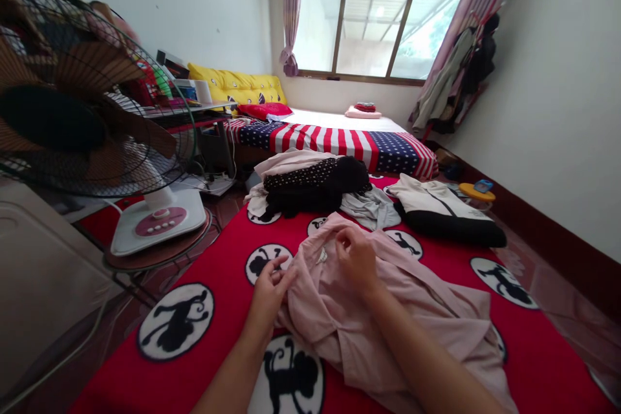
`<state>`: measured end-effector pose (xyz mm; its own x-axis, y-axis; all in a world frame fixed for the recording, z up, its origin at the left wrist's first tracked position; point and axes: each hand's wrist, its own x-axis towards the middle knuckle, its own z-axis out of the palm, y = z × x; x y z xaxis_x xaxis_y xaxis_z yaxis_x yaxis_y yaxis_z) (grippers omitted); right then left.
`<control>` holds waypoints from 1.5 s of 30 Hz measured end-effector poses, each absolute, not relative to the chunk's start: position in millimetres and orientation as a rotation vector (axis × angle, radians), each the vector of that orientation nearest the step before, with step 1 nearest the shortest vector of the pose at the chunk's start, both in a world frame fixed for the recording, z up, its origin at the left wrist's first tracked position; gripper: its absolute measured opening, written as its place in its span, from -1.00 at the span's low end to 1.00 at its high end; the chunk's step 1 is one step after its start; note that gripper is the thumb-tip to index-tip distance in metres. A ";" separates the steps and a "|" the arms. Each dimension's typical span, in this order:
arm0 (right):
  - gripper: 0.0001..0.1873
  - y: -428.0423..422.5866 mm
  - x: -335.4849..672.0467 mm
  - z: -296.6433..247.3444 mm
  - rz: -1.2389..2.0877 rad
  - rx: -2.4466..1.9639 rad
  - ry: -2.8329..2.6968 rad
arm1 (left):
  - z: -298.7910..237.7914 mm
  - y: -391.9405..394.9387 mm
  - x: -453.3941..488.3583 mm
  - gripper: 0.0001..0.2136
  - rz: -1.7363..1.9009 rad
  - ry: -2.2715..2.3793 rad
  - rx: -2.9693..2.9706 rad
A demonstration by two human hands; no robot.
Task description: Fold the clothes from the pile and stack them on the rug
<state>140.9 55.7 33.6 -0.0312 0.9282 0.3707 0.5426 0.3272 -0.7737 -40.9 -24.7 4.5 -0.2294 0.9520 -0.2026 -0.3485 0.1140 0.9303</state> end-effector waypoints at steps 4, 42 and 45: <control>-0.70 41.6 115.6 22.9 1.218 -1.234 -1.604 | 1.1 -19.1 -36.8 -0.35 1.350 1.174 0.780; -0.45 -68.9 302.1 30.6 -0.197 -1.689 -2.066 | -2.8 -0.2 83.9 -0.39 0.390 1.287 2.539; -0.50 -66.1 300.7 11.3 -0.068 -1.847 -2.213 | 1.6 1.7 83.1 -0.38 0.352 1.282 2.527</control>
<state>300.7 -66.1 11.3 -0.1597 0.9610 0.2258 0.9730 0.1918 -0.1281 83.1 1.7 1.6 0.5751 0.8134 0.0868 0.7439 -0.5642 0.3583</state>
